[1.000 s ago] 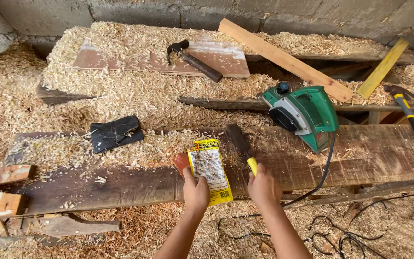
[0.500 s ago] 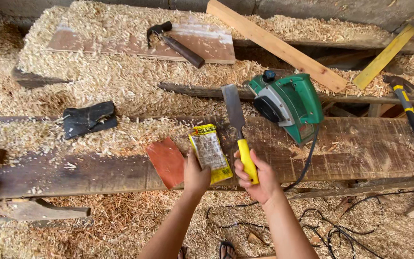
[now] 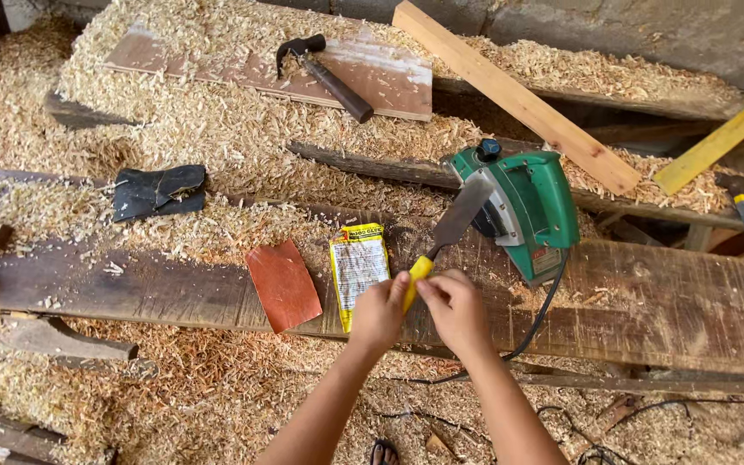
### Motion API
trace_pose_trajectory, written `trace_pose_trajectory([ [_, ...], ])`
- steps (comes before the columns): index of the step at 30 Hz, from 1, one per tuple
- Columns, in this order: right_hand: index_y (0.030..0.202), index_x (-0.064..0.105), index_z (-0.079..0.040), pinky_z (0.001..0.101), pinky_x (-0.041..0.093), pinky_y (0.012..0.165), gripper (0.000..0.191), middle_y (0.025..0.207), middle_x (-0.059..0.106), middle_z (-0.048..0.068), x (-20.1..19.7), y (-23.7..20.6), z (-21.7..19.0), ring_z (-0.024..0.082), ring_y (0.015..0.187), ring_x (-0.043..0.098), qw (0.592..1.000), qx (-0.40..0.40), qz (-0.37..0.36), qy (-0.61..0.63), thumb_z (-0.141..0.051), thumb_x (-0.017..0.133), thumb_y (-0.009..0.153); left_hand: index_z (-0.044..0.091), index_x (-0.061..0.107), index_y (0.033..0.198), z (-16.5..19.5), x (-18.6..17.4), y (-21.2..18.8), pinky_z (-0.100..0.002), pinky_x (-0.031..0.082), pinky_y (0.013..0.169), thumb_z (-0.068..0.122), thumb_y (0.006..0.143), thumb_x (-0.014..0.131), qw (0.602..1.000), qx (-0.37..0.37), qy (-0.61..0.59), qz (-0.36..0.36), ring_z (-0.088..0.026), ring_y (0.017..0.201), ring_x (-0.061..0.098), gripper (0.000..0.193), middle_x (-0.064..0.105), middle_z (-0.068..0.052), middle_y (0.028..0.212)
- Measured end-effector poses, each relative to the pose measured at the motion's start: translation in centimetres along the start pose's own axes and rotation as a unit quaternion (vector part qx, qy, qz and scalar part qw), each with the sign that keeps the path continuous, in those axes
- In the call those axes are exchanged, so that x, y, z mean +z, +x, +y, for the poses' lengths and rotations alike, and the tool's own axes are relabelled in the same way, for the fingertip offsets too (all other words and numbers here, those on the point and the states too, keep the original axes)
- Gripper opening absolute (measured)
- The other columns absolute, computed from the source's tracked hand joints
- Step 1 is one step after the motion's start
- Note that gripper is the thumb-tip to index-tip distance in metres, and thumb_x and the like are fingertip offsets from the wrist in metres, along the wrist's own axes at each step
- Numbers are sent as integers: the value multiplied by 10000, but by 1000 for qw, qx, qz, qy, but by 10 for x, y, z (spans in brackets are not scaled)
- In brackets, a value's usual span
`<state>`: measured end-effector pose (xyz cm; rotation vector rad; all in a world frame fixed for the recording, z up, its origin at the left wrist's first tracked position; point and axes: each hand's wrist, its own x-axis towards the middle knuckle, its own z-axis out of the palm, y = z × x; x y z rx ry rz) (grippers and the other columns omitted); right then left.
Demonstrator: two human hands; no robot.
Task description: The person sands a wooden shelving unit with sandpaper, then applies wood glue to a joint and smooths it with a finger. The work occurs in a woodshop with sawdust on the floor and tools on a bench.
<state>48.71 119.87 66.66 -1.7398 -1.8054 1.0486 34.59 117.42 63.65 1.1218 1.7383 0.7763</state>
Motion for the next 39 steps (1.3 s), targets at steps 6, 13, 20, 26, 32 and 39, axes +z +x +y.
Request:
trace_pose_trajectory([
  [6, 1211, 660, -95, 470, 423, 1036, 448, 1187, 682, 87, -1, 20, -16, 271, 1118, 656, 801, -482, 167, -313, -262, 694, 797, 20, 778, 902, -28, -43, 33, -449, 569, 679, 572, 1049, 391, 996, -2, 80, -51, -280, 669, 720, 689, 703, -116, 698],
  [13, 1381, 560, -132, 455, 573, 859, 443, 1105, 716, 111, 8, 25, -2, 298, 943, 707, 898, -287, -43, -330, -259, 607, 960, 149, 720, 1180, -39, -73, 34, -426, 572, 881, 391, 1021, 459, 992, 102, 49, 54, -265, 954, 733, 390, 757, -129, 1056],
  [20, 1637, 172, -214, 327, 555, 451, 656, 1046, 669, 206, 20, -7, -3, 205, 563, 646, 922, -65, -158, -347, -288, 484, 1065, 357, 444, 1507, -37, -53, 0, -722, 3, 1193, 421, 911, 674, 915, 33, 402, 2, -229, 1562, 146, 642, 279, 98, 1661],
  [26, 1626, 211, -269, 282, 525, 422, 670, 1035, 651, 213, 16, -24, 3, 144, 513, 589, 901, -74, -136, -405, -187, 486, 1020, 381, 379, 1523, -33, -27, 8, -766, -100, 1166, 462, 966, 590, 938, -10, 347, 17, -227, 1579, 37, 601, 168, 113, 1680],
  [32, 1569, 346, -379, 305, 540, 451, 588, 950, 680, 147, 19, -26, 17, 168, 544, 623, 885, -81, -186, -419, -213, 506, 1028, 348, 215, 1598, -30, -37, 8, -802, -133, 1114, 377, 920, 632, 911, -14, 412, -9, -240, 1572, -88, 797, 90, 146, 1692],
  [39, 1570, 375, -349, 394, 573, 528, 751, 913, 667, 174, 18, -27, 12, 235, 620, 692, 885, -125, -161, -419, -98, 593, 896, 394, 235, 1600, -22, -42, 12, -778, -111, 1145, 325, 849, 721, 915, -54, 397, -45, -223, 1595, -61, 898, 81, 180, 1709],
])
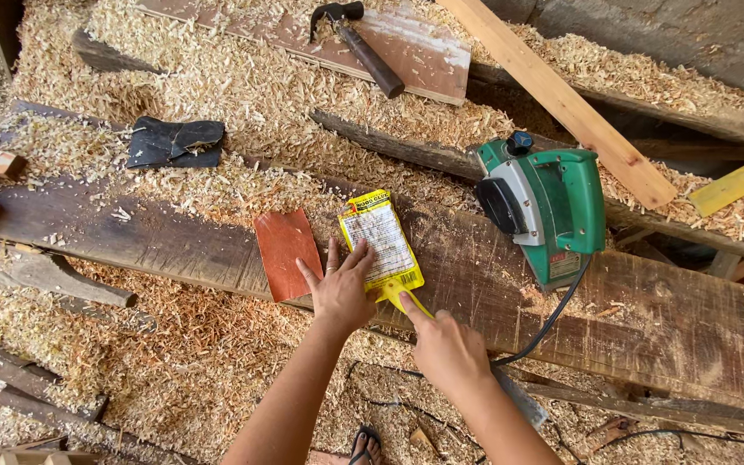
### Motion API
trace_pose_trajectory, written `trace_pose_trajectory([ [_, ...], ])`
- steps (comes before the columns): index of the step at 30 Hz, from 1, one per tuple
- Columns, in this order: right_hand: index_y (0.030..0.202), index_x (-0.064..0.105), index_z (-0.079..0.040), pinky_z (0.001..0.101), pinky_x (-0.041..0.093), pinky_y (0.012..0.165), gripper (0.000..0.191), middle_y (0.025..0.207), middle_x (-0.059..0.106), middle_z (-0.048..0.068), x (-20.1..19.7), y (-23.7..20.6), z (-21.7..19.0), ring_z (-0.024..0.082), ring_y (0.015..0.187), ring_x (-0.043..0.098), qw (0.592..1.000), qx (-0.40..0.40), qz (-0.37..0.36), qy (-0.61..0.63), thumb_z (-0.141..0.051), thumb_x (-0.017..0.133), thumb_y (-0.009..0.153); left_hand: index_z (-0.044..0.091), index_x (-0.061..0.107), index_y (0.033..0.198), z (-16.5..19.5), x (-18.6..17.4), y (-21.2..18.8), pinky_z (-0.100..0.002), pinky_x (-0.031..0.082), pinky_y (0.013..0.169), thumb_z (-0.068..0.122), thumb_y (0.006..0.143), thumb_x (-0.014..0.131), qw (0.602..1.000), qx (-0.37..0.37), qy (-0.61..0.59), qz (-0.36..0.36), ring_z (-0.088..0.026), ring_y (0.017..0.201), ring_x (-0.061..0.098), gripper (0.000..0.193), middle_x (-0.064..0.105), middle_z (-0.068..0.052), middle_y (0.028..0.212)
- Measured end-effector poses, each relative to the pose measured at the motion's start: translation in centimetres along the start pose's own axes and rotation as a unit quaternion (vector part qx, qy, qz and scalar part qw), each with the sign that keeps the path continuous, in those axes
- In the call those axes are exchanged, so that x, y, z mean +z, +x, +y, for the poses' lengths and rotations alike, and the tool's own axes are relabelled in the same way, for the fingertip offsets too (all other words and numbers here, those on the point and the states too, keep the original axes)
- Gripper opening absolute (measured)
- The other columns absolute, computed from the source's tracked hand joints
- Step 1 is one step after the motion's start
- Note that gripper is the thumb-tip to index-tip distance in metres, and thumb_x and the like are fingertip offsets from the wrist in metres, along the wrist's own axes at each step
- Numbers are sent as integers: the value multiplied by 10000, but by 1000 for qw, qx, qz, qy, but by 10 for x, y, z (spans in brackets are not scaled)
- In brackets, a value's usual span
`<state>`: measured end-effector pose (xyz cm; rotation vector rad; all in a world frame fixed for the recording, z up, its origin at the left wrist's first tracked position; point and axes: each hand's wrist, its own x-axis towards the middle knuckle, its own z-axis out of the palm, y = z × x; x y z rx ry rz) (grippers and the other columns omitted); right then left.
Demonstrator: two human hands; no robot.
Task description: The person sands a wooden shelving unit with sandpaper, then applies wood glue to a joint and smooths it with a finger. The work occurs in a woodshop with sawdust on the floor and tools on a bench.
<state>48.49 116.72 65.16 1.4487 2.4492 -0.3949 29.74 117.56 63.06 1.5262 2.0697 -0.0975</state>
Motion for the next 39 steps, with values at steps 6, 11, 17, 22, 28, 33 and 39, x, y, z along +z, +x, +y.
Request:
trace_pose_trajectory([
  [6, 1538, 416, -365, 419, 590, 539, 637, 888, 673, 148, -14, 16, -2, 250, 622, 698, 999, 19, 2, 32, -129, 549, 960, 409, 227, 1588, -1, 0, 5, -808, -102, 1135, 401, 895, 682, 998, 10, -1, 56, -237, 1578, -29, 829, 92, 183, 1691],
  [11, 1576, 371, -336, 358, 577, 508, 740, 896, 664, 169, -12, 10, -7, 211, 616, 686, 1000, 13, -13, 3, -59, 557, 915, 430, 188, 1599, 0, -6, 9, -775, -100, 1145, 415, 885, 713, 999, -1, 52, -1, -258, 1588, -83, 886, 51, 179, 1705],
  [17, 1575, 373, -305, 344, 550, 454, 712, 933, 655, 182, -24, 45, -17, 202, 565, 657, 999, 35, -16, 12, -51, 552, 934, 418, 170, 1603, -3, -6, 11, -785, -95, 1142, 499, 900, 691, 999, 7, 51, 2, -252, 1582, -77, 878, 50, 170, 1701],
  [22, 1606, 316, -344, 314, 507, 429, 757, 900, 669, 157, -16, 21, -12, 166, 547, 638, 998, 31, -54, 0, -57, 549, 946, 397, 144, 1614, -6, -4, 14, -781, -105, 1152, 527, 900, 681, 999, 14, 36, 3, -244, 1580, -58, 902, 68, 175, 1697],
  [28, 1606, 305, -323, 325, 503, 443, 741, 876, 668, 130, -30, 88, -22, 183, 551, 626, 998, 59, -30, 18, -63, 554, 958, 392, 173, 1605, -9, -2, 19, -758, -131, 1153, 520, 896, 695, 999, 16, 26, 10, -231, 1586, -52, 890, 81, 163, 1699],
  [33, 1573, 330, -346, 335, 533, 446, 695, 923, 628, 145, -30, 84, -19, 197, 556, 649, 999, 39, 2, -3, -113, 554, 958, 399, 185, 1603, -9, -3, 17, -759, -135, 1156, 543, 889, 694, 1000, 16, 15, 5, -237, 1586, -46, 889, 87, 166, 1699],
  [39, 1593, 328, -342, 317, 517, 427, 720, 890, 640, 148, -23, 69, -21, 170, 544, 631, 999, 40, 1, 6, -92, 553, 956, 390, 173, 1607, -7, -6, 17, -768, -133, 1146, 535, 893, 699, 999, 21, 24, 4, -246, 1582, -42, 899, 72, 158, 1703],
])
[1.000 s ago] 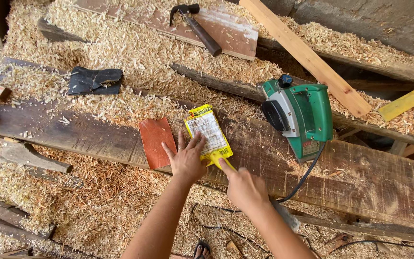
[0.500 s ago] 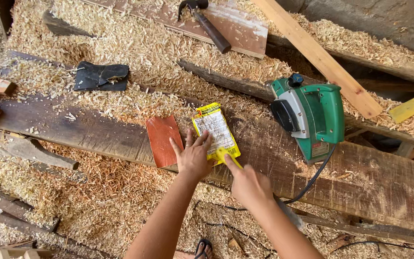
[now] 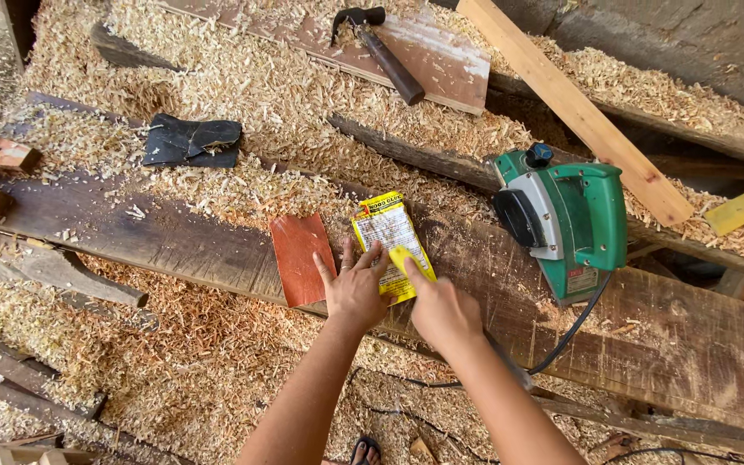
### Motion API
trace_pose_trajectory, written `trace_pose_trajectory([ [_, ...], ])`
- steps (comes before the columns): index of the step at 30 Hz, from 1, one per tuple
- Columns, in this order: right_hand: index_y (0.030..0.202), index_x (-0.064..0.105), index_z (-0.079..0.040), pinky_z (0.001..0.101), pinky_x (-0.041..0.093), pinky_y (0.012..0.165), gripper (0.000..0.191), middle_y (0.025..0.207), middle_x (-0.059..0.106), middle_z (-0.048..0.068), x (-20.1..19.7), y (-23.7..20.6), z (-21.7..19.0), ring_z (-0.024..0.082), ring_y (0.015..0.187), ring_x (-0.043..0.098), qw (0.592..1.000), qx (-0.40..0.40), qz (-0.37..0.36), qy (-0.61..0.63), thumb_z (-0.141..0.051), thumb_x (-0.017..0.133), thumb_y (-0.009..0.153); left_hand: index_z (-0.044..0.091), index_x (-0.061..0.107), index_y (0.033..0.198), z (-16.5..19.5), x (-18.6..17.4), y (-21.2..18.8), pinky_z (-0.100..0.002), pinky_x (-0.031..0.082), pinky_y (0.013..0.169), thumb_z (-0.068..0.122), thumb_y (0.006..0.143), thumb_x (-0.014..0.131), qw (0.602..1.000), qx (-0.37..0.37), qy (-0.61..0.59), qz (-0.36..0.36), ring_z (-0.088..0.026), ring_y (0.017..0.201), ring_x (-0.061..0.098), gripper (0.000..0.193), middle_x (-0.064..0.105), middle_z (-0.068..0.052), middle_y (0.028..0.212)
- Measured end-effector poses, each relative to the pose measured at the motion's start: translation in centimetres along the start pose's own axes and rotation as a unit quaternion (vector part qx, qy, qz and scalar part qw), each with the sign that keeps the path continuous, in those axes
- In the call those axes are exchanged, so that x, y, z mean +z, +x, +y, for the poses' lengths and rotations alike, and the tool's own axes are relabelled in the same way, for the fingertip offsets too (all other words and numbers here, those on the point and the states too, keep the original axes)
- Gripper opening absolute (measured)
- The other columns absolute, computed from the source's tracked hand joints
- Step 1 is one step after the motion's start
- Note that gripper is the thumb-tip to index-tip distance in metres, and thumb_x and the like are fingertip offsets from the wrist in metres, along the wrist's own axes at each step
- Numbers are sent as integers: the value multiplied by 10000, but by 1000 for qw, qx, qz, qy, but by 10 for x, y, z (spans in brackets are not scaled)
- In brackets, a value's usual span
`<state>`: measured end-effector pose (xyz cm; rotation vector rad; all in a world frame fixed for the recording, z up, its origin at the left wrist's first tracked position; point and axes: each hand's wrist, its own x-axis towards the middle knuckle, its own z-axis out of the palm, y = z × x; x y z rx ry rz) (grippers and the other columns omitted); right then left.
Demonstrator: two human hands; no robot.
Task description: The person sands a wooden shelving unit with sandpaper, then applies wood glue to a joint and smooths it with a finger. The work occurs in a woodshop with sawdust on the floor and tools on a bench.
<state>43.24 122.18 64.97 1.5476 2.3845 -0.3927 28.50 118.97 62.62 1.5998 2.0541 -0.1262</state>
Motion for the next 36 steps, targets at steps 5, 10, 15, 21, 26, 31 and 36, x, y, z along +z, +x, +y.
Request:
trace_pose_trajectory([
  [5, 1609, 308, -351, 303, 434, 418, 693, 838, 665, 108, -11, 55, -15, 144, 485, 514, 998, 37, 2, 56, -76, 513, 1007, 409, 188, 1601, 2, -2, 0, -754, -128, 1158, 533, 897, 695, 1000, -4, 4, -3, -254, 1583, -38, 876, 73, 150, 1705],
  [10, 1576, 321, -397, 259, 424, 409, 642, 828, 624, 24, -8, 9, 20, 113, 491, 503, 978, 74, 36, 193, -165, 525, 1013, 389, 271, 1580, 11, -6, -9, -772, -123, 1144, 513, 923, 692, 998, 35, 48, -1, -283, 1596, -73, 790, 99, 123, 1699],
  [15, 1582, 324, -424, 256, 420, 453, 626, 817, 681, 73, 20, -69, 68, 121, 534, 564, 975, 140, 14, 172, -227, 543, 1029, 384, 357, 1525, 38, 7, -19, -752, -114, 1183, 389, 895, 739, 996, 82, 34, -9, -243, 1580, -5, 738, 135, 126, 1686],
  [21, 1566, 349, -401, 279, 457, 424, 620, 842, 678, 95, 41, -100, 87, 152, 538, 596, 990, 116, 16, 73, -229, 573, 1013, 188, 721, 1238, 64, 66, -22, -366, 583, 959, 72, 925, 682, 965, 205, -52, 156, -180, 1214, 646, 336, 649, 25, 1377],
  [26, 1555, 385, -341, 281, 474, 393, 608, 853, 676, 127, 39, -108, 82, 147, 500, 596, 994, 66, 23, 78, -191, 577, 998, 180, 793, 1027, 64, 107, -12, -354, 608, 741, 159, 908, 735, 943, 173, -169, 228, -199, 900, 720, 134, 733, 26, 1114],
  [31, 1576, 350, -353, 291, 487, 389, 698, 884, 639, 157, 32, -104, 72, 143, 504, 598, 998, 50, -24, 29, -74, 554, 969, 131, 801, 910, 54, 115, -5, -361, 603, 727, 166, 828, 771, 916, 198, -214, 276, -224, 818, 721, 94, 738, -1, 985],
  [36, 1607, 294, -331, 308, 498, 413, 742, 894, 630, 145, 16, -57, 61, 163, 520, 607, 998, 57, -29, 16, -66, 559, 966, 108, 787, 880, 54, 107, -4, -376, 600, 740, 190, 806, 786, 915, 231, -168, 286, -237, 844, 715, 110, 721, -15, 948],
])
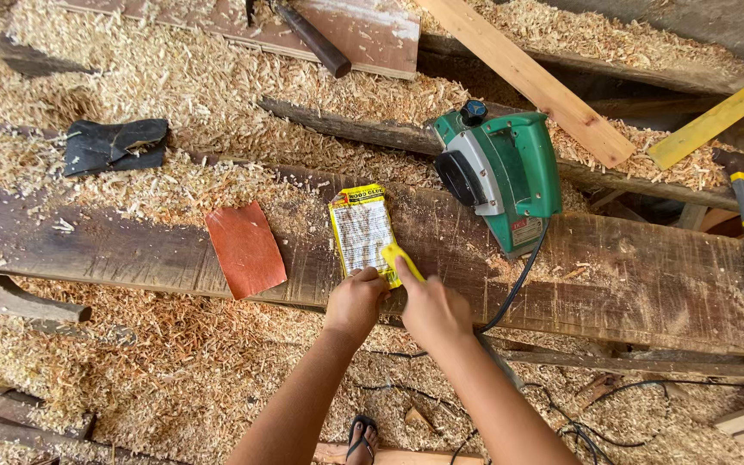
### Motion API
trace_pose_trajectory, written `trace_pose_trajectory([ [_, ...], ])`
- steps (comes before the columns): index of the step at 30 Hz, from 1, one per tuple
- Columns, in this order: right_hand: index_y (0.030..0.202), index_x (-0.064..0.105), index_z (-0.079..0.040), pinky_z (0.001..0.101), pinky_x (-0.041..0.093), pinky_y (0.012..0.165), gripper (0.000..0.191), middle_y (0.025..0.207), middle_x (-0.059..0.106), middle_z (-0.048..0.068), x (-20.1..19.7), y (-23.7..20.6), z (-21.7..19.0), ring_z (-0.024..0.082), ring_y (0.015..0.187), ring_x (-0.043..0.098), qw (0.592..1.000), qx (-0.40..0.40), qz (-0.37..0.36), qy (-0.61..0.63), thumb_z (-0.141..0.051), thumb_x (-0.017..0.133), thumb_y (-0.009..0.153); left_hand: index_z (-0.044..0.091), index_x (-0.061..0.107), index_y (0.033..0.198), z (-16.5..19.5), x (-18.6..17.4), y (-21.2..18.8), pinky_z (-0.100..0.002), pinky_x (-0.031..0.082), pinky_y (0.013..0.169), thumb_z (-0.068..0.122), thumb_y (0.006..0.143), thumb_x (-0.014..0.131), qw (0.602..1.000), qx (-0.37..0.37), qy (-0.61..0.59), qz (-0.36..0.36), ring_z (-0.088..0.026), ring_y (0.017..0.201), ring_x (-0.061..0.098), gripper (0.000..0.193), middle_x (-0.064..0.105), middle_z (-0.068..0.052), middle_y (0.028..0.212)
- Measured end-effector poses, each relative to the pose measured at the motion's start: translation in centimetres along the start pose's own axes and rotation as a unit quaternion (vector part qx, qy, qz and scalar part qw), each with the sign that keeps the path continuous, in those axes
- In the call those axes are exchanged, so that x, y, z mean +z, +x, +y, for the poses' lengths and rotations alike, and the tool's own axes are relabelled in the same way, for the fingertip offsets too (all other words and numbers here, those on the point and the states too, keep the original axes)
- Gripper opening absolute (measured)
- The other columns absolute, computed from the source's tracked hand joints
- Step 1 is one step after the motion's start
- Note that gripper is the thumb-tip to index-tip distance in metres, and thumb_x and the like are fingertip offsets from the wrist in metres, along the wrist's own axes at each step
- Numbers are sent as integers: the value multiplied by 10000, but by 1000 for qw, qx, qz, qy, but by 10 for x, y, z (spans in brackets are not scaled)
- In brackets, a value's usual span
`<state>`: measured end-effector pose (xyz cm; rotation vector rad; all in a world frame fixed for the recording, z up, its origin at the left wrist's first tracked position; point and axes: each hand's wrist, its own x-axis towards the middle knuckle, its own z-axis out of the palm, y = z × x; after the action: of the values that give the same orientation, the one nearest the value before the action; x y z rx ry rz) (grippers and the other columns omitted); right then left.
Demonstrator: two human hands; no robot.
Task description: The person sands a wooden shelving unit with sandpaper, then applies wood glue to a joint and smooths it with a finger. The work occurs in a woodshop with sawdust on the floor and tools on a bench.
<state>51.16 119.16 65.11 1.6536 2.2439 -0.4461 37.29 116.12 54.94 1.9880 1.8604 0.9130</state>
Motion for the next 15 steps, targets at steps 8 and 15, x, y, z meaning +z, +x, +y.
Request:
trace_pose_trajectory([
  [8, 1598, 295, -397, 316, 495, 478, 788, 953, 638, 123, -1, 11, 3, 170, 586, 597, 1000, 3, 1, 12, -67, 584, 943, 30, 698, 1128, 9, -11, -11, -384, 571, 950, 125, 940, 612, 994, 8, 40, -104, -276, 1135, 624, 227, 645, -89, 1192],
  [15, 1611, 266, -395, 312, 506, 444, 758, 881, 648, 110, 20, -36, 6, 156, 533, 576, 996, 37, -1, 86, -51, 524, 987, -28, 668, 1208, 10, -20, -9, -473, 440, 1145, 162, 958, 536, 994, 85, 20, -58, -369, 1309, 580, 341, 567, -211, 1418],
])
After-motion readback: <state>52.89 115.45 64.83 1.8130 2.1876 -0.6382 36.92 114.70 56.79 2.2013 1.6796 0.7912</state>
